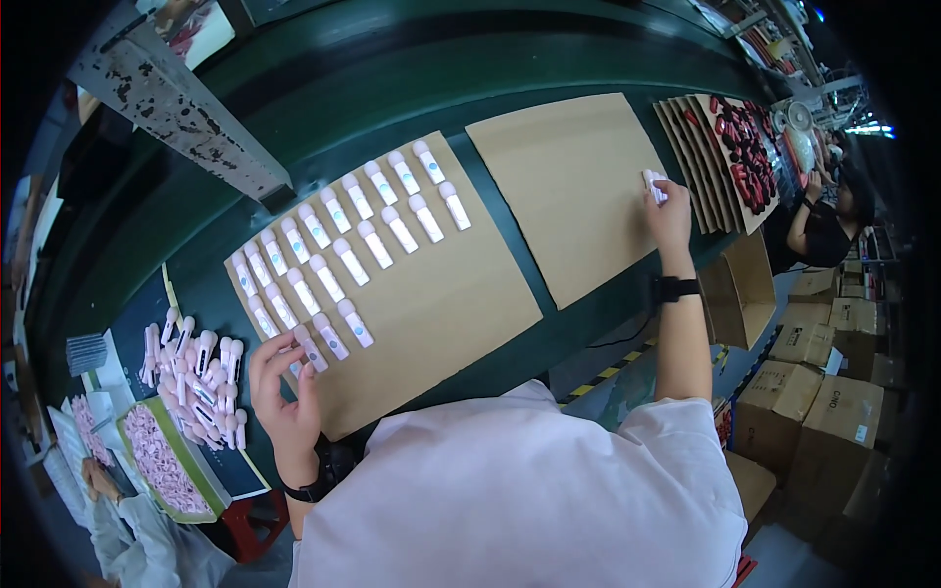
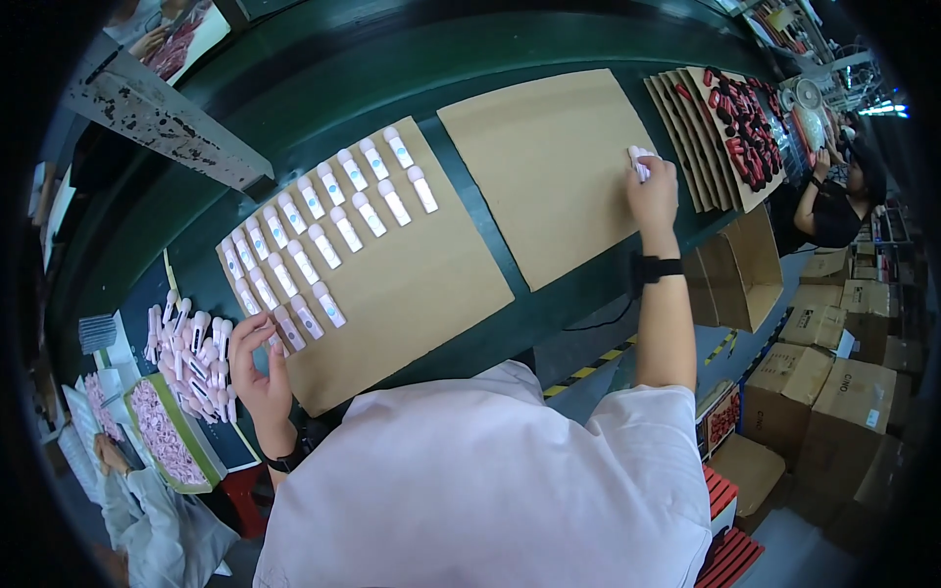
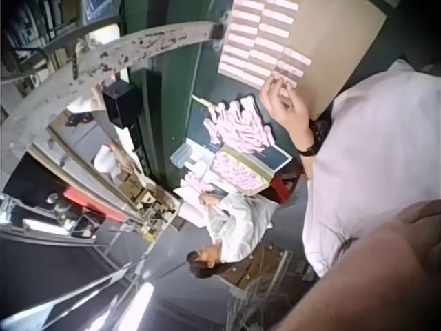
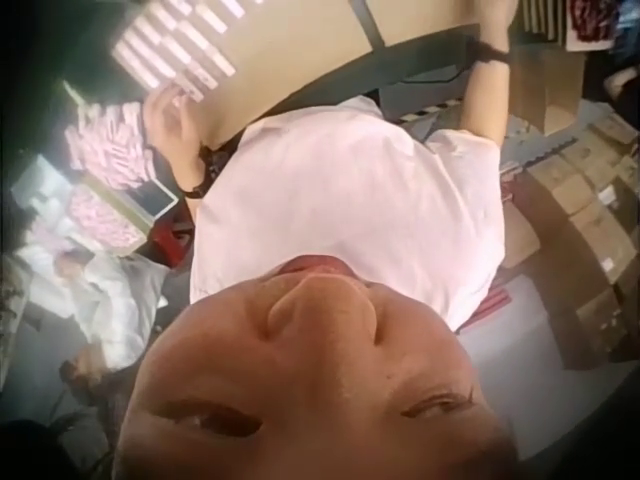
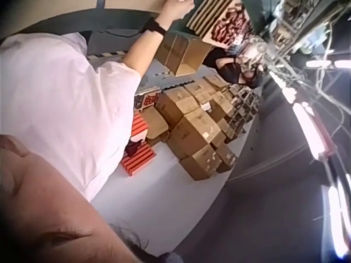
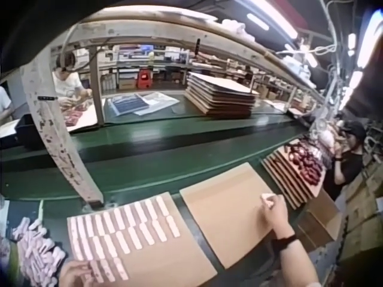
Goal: The person picks up a pink and white device from a pile, turns it over, and places it onto a cardboard sheet. After filling the sheet with devices, the person picks up a new cardboard sheet and places it on top of the first.
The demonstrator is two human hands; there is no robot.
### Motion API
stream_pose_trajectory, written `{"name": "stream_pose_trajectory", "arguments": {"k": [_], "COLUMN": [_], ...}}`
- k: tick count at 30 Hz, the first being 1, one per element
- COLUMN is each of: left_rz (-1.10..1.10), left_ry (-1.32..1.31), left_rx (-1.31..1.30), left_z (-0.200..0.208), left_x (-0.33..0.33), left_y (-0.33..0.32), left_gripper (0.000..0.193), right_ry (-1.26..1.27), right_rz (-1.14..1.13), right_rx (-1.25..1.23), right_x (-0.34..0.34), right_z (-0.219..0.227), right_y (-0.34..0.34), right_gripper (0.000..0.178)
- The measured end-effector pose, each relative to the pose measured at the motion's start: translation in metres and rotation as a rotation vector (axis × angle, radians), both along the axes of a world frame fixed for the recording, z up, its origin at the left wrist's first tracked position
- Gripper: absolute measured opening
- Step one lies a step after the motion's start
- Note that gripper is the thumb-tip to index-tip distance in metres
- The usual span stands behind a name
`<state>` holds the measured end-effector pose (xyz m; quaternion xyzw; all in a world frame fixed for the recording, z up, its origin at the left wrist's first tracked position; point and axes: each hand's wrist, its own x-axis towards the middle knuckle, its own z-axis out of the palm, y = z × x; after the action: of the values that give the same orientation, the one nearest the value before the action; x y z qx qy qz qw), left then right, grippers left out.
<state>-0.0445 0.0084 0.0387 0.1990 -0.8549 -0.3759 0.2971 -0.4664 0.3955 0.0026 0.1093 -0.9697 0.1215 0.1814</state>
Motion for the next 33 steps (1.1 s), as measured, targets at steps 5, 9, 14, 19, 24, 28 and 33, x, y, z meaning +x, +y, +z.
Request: {"name": "stream_pose_trajectory", "arguments": {"k": [5, 9, 14, 19, 24, 28, 33], "left_rz": [-0.001, -0.011, -0.066, -0.233, -0.309, -0.278, -0.279], "left_ry": [-0.03, -0.04, -0.014, 0.022, -0.132, 0.022, 0.122], "left_rx": [0.013, 0.024, 0.028, 0.077, 0.2, -0.008, -0.001], "left_z": [0.004, 0.008, 0.019, 0.046, 0.057, 0.047, 0.052], "left_x": [-0.001, -0.002, -0.012, -0.04, -0.033, -0.023, -0.02], "left_y": [0.005, 0.007, 0.01, 0.021, 0.018, 0.015, 0.018], "left_gripper": [0.016, 0.016, 0.023, 0.028, 0.033, 0.033, 0.033], "right_ry": [-0.201, -0.204, -0.446, -0.428, -0.349, -0.436, -0.586], "right_rz": [-0.158, -0.106, 0.477, 1.125, 1.383, 1.392, 1.394], "right_rx": [0.105, 0.106, -0.336, -0.482, -0.431, -0.635, -0.716], "right_x": [-0.009, -0.001, 0.091, 0.18, 0.217, 0.233, 0.238], "right_z": [0.004, 0.01, 0.051, 0.078, 0.087, 0.088, 0.082], "right_y": [0.007, -0.01, -0.103, -0.176, -0.214, -0.224, -0.22], "right_gripper": [0.025, 0.02, 0.013, 0.023, 0.025, 0.027, 0.03]}}
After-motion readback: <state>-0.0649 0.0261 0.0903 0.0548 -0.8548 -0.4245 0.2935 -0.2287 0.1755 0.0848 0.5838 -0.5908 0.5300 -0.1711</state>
